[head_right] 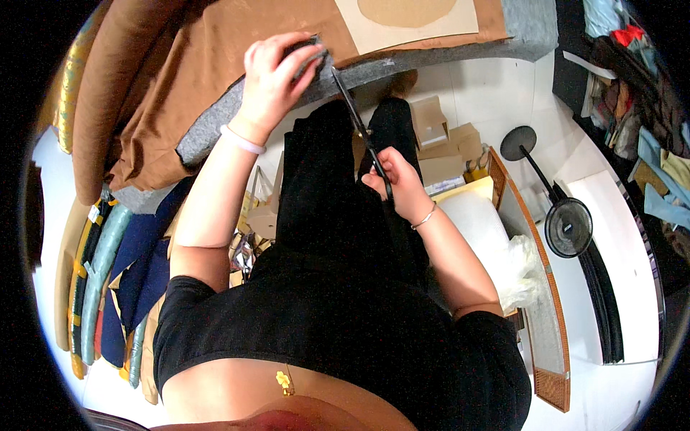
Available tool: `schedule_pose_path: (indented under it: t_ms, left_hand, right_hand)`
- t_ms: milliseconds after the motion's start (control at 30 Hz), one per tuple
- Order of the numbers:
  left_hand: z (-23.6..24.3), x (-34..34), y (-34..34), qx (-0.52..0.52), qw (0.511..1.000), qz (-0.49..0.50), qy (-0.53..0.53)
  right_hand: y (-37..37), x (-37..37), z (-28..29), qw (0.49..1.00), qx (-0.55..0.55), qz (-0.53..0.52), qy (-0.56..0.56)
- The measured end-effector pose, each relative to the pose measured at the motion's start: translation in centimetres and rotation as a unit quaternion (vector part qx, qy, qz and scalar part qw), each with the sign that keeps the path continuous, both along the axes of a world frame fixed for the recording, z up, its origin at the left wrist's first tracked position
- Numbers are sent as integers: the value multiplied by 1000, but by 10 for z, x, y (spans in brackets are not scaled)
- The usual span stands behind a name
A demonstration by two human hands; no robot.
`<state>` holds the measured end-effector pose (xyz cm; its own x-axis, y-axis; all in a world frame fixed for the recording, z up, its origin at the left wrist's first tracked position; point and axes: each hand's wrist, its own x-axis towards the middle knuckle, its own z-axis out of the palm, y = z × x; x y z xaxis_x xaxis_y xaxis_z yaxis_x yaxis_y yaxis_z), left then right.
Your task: The person places a circular cardboard template on a brown fabric roll, cuts around it with scissors, and then irons the cut piece on a table. The person handles the template, fabric, scissors, and iron during the process.
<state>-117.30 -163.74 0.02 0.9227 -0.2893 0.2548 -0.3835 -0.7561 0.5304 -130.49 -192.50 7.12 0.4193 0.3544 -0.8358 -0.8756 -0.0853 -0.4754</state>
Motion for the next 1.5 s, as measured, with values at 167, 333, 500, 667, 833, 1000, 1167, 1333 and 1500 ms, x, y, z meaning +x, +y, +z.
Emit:
schedule_pose_path:
  t_ms: [167,333,500,667,833,1000,1167,1333,1500]
  left_hand:
    - [-3,-25,-12,-20,998,-36,47]
    - [-8,-33,-28,-55,998,-3,31]
    - [-10,-37,-31,-44,999,-2,24]
    - [-11,-39,-32,-39,999,0,18]
    - [-11,-40,-33,-39,999,-3,15]
    - [-10,-41,-33,-41,999,-7,11]
    - [-9,-39,-30,-36,999,-8,7]
    - [-6,-40,-28,-44,998,-16,29]
    - [2,-36,-29,-47,998,-19,44]
  right_hand:
    - [-32,-30,2,999,-37,12,6]
    - [-35,-23,11,1000,-22,-6,22]
    - [-24,-13,9,999,20,-22,20]
    - [-17,-10,4,1000,4,11,8]
    - [-12,-13,2,1000,16,-13,6]
    - [-5,-1,-3,999,23,-21,-8]
    - [1,7,-11,999,24,-27,-15]
    - [11,6,-18,998,14,-30,-46]
    - [9,15,-16,1000,2,-4,-27]
